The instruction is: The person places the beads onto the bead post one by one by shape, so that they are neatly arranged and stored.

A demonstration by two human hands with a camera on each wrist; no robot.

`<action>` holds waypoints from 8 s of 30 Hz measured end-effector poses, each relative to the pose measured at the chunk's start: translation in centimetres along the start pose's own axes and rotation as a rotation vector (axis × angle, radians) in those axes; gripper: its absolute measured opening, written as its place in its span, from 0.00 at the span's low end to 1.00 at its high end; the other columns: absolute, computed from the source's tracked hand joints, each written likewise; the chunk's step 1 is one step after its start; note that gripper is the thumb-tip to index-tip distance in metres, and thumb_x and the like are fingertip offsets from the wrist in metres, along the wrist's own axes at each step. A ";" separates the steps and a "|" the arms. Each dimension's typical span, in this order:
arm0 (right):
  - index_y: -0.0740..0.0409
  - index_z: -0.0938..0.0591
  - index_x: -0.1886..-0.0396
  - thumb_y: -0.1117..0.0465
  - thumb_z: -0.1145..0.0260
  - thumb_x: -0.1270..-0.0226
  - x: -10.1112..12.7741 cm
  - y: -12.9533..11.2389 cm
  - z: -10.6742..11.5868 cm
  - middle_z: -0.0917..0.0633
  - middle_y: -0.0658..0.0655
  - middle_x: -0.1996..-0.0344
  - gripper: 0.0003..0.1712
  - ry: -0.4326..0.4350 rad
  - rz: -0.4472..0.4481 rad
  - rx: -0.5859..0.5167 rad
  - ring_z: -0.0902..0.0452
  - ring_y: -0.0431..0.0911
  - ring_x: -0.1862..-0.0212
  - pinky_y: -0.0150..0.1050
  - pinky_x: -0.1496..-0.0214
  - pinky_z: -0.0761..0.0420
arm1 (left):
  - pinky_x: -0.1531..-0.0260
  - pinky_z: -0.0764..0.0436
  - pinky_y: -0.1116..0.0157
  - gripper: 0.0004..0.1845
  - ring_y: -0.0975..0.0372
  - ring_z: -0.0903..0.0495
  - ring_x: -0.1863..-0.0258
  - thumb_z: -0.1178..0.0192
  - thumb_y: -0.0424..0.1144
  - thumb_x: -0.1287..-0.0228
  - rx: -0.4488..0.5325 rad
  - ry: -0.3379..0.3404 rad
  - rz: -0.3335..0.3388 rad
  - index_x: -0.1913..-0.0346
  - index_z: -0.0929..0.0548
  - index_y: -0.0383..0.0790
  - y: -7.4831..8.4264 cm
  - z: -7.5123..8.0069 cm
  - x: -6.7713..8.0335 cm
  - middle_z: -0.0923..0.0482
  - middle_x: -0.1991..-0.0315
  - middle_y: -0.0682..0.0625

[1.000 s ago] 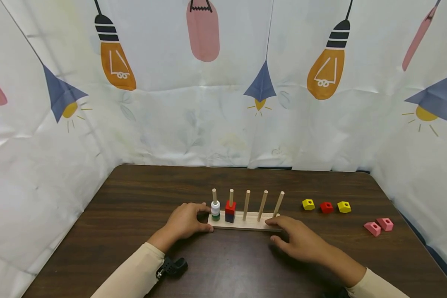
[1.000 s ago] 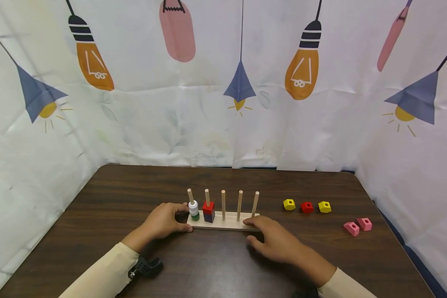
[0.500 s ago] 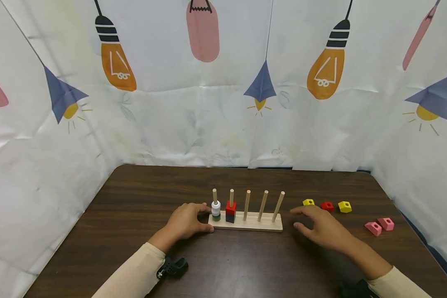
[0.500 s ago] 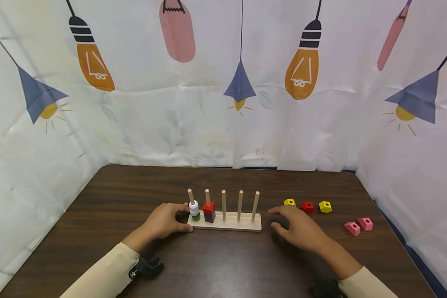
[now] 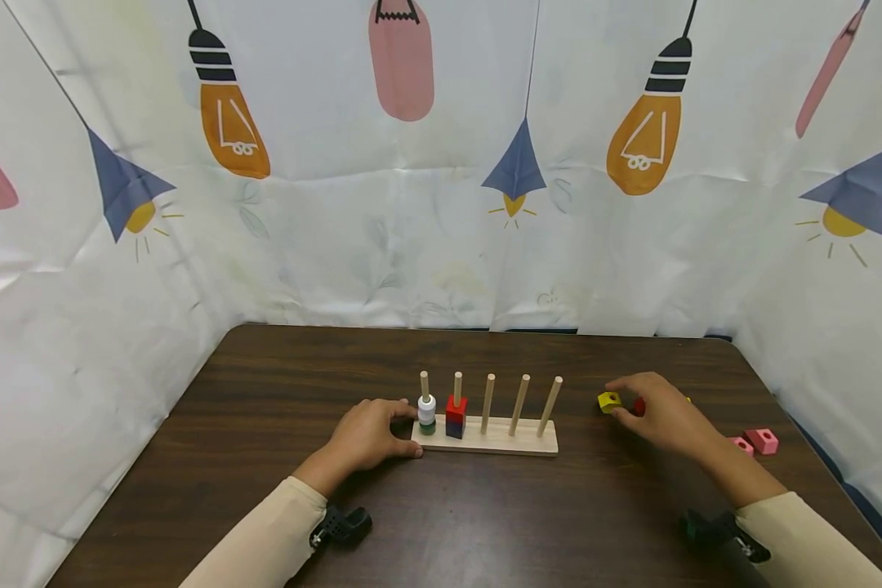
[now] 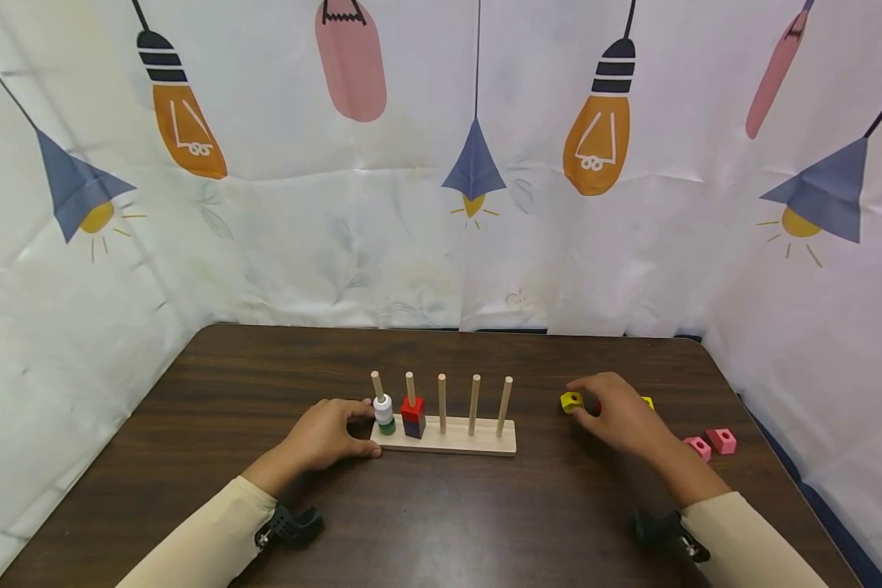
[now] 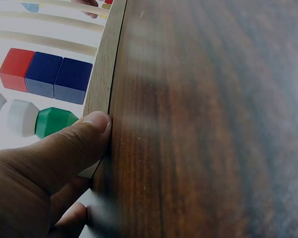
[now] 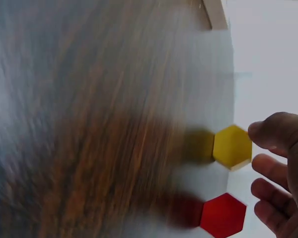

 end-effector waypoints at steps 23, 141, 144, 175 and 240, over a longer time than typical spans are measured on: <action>0.58 0.14 0.49 0.61 0.26 0.35 -1.9 -0.5 0.1 0.14 0.56 0.55 0.15 -0.032 -0.047 0.035 0.18 0.56 0.52 0.58 0.52 0.19 | 0.42 0.25 0.43 0.26 0.43 0.22 0.39 0.18 0.55 0.55 0.010 0.002 0.005 0.48 0.10 0.59 0.1 0.1 0.1 0.18 0.39 0.47; 0.62 0.59 0.19 0.74 0.21 0.47 -4.6 -16.0 -3.7 0.16 0.54 0.60 0.68 0.280 -0.048 -0.480 0.18 0.46 0.63 0.42 0.56 0.15 | 0.44 0.23 0.45 0.28 0.45 0.20 0.41 0.17 0.56 0.55 0.003 0.012 -0.016 0.48 0.10 0.58 0.0 0.1 -0.1 0.18 0.39 0.46; 0.61 0.59 0.19 0.73 0.21 0.47 -4.6 -15.5 -5.1 0.17 0.53 0.60 0.68 0.242 -0.081 -0.492 0.18 0.45 0.62 0.42 0.54 0.16 | 0.45 0.22 0.46 0.28 0.46 0.20 0.41 0.17 0.56 0.56 0.001 0.013 -0.014 0.48 0.10 0.58 0.0 0.1 -0.1 0.18 0.39 0.47; 0.60 0.61 0.19 0.68 0.22 0.40 -3.6 -14.9 -7.7 0.18 0.63 0.40 0.65 0.094 -0.031 -0.484 0.16 0.51 0.45 0.48 0.43 0.18 | 0.44 0.23 0.44 0.27 0.44 0.21 0.40 0.17 0.55 0.56 0.006 0.009 0.003 0.48 0.09 0.58 0.1 0.1 0.0 0.18 0.39 0.47; 0.69 0.17 0.49 0.73 0.25 0.43 2.0 2.1 0.1 0.14 0.65 0.58 0.20 -0.046 -0.101 0.069 0.16 0.61 0.55 0.60 0.55 0.18 | 0.43 0.24 0.43 0.26 0.42 0.22 0.40 0.17 0.55 0.56 0.013 0.017 -0.010 0.49 0.09 0.58 0.1 0.2 0.1 0.17 0.40 0.46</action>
Point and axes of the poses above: each hand's wrist, its own x-axis away from the middle knuckle, its own z-axis out of the back of the hand, y = z × x, the point moved 10 cm from there along -x, towards the middle knuckle
